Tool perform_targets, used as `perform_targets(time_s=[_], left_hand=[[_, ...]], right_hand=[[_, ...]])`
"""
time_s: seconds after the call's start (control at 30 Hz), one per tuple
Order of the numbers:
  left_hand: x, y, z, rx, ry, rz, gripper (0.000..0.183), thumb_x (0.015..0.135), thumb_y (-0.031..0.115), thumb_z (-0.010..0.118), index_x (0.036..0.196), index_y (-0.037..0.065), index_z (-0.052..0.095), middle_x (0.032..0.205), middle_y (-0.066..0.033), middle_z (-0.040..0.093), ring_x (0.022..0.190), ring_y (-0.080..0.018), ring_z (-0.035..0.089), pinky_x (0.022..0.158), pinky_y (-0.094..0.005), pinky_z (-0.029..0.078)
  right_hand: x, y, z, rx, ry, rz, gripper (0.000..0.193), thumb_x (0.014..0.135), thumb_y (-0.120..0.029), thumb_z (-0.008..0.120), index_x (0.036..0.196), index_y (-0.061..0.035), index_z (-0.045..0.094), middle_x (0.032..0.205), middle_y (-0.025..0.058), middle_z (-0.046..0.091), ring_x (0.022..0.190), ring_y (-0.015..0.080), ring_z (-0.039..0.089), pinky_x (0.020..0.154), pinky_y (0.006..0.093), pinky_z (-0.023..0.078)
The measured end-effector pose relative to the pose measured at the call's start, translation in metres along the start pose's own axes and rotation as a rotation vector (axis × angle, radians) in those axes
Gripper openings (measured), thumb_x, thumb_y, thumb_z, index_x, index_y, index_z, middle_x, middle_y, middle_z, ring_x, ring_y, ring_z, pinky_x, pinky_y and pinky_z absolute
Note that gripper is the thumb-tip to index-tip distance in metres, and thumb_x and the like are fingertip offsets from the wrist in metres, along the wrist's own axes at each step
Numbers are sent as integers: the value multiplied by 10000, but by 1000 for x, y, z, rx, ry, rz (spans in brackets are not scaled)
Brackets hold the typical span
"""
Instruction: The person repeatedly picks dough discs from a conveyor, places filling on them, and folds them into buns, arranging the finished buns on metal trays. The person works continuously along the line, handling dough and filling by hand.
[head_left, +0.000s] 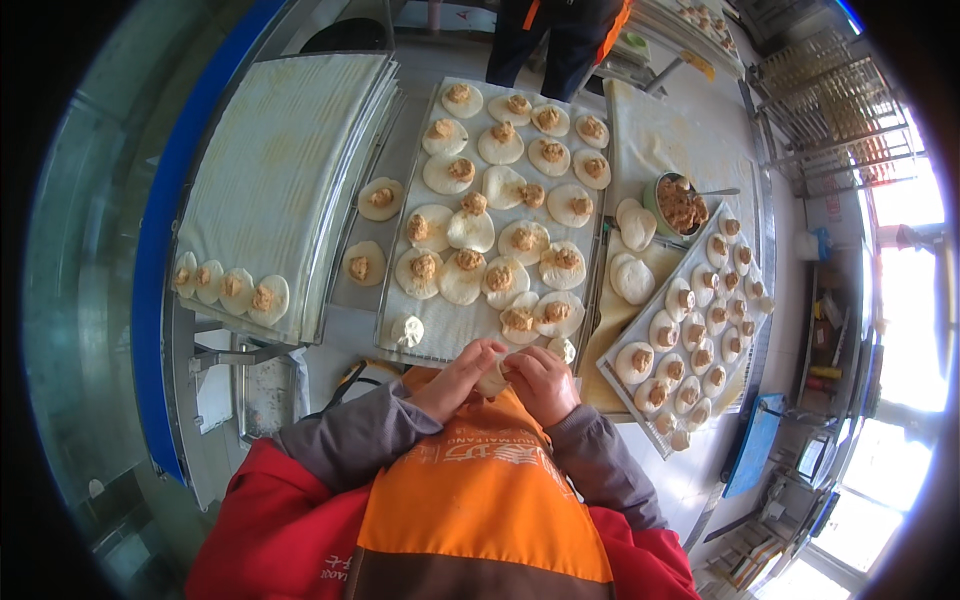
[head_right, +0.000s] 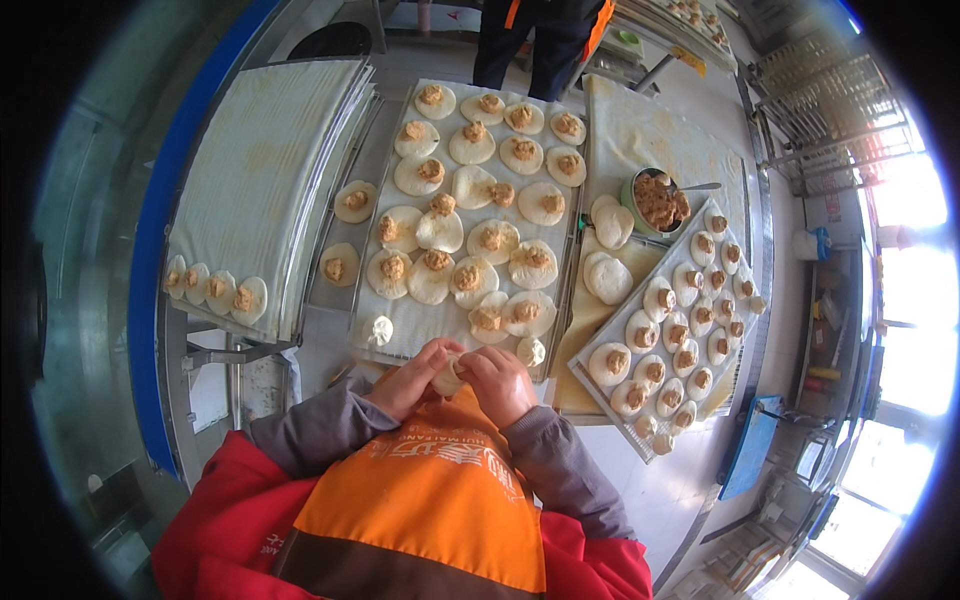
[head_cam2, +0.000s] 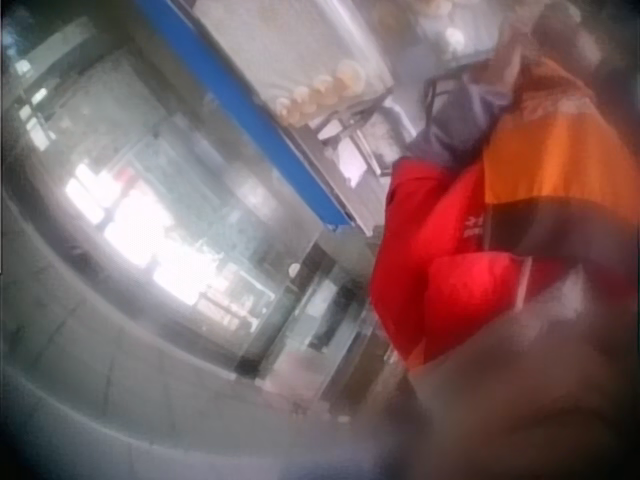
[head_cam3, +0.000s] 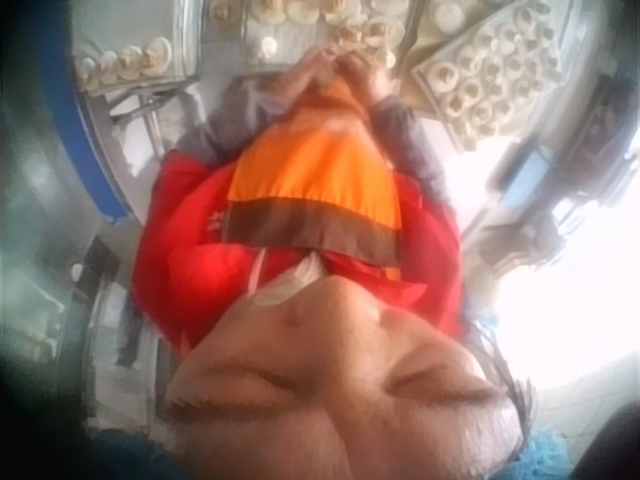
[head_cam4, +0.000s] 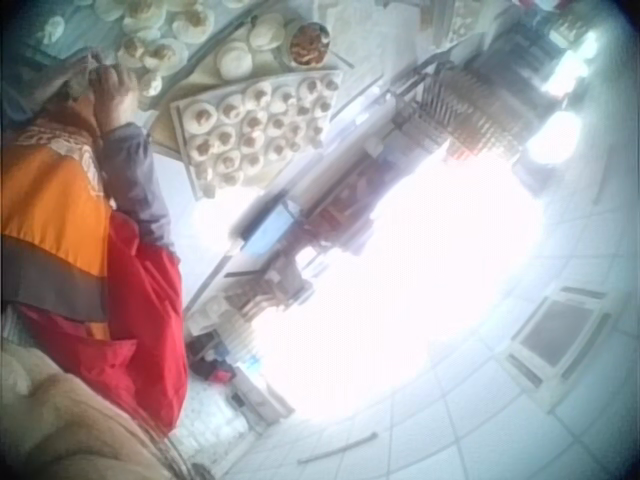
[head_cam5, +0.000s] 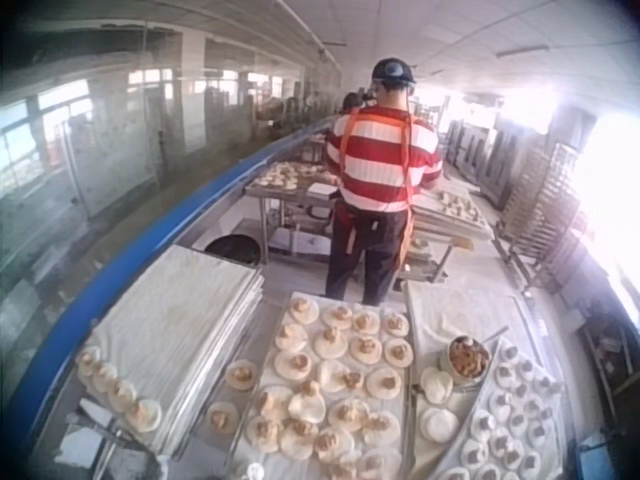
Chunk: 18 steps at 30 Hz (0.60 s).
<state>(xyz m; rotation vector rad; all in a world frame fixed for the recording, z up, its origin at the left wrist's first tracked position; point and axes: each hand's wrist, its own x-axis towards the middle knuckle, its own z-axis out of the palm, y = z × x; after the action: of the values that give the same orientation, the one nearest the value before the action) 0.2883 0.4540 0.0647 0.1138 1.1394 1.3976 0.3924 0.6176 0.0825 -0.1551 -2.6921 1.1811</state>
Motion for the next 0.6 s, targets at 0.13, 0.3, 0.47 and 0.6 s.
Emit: perform_targets(time_s=[0.13, 0.3, 0.47, 0.6], left_hand=[[2, 0, -3, -30, -11, -2, 592, 1039, 624, 324, 1297, 119, 495, 857, -12, 569, 656, -63, 511, 533, -216, 392], [0, -1, -10, 150, -53, 24, 615, 1029, 642, 323, 1334, 129, 470, 877, -22, 589, 669, -62, 537, 529, -223, 394], [-1, -1, -12, 15, -60, -2, 614, 1009, 668, 353, 1314, 144, 450, 794, -21, 568, 601, -70, 503, 510, -228, 384], [2, 3, -18, -129, -180, -118, 617, 1012, 675, 328, 1288, 140, 463, 727, -17, 541, 552, -86, 480, 503, -232, 378]], right_hand=[[1, -1, -1, -56, 10, -53, 204, 787, -50, 734, 967, -76, 640, 861, 84, 648, 826, 298, 654, 720, 401, 520], [1, -1, 2, 28, -4, -8, 178, 794, -12, 739, 921, -35, 616, 871, 106, 656, 770, 285, 658, 690, 369, 531], [3, -3, 5, 169, 15, 75, 150, 795, 12, 731, 885, -27, 617, 856, 103, 650, 763, 278, 653, 682, 367, 535], [7, -4, 2, 14, -17, -148, 160, 786, 12, 738, 899, -27, 631, 858, 105, 654, 762, 283, 655, 674, 369, 535]])
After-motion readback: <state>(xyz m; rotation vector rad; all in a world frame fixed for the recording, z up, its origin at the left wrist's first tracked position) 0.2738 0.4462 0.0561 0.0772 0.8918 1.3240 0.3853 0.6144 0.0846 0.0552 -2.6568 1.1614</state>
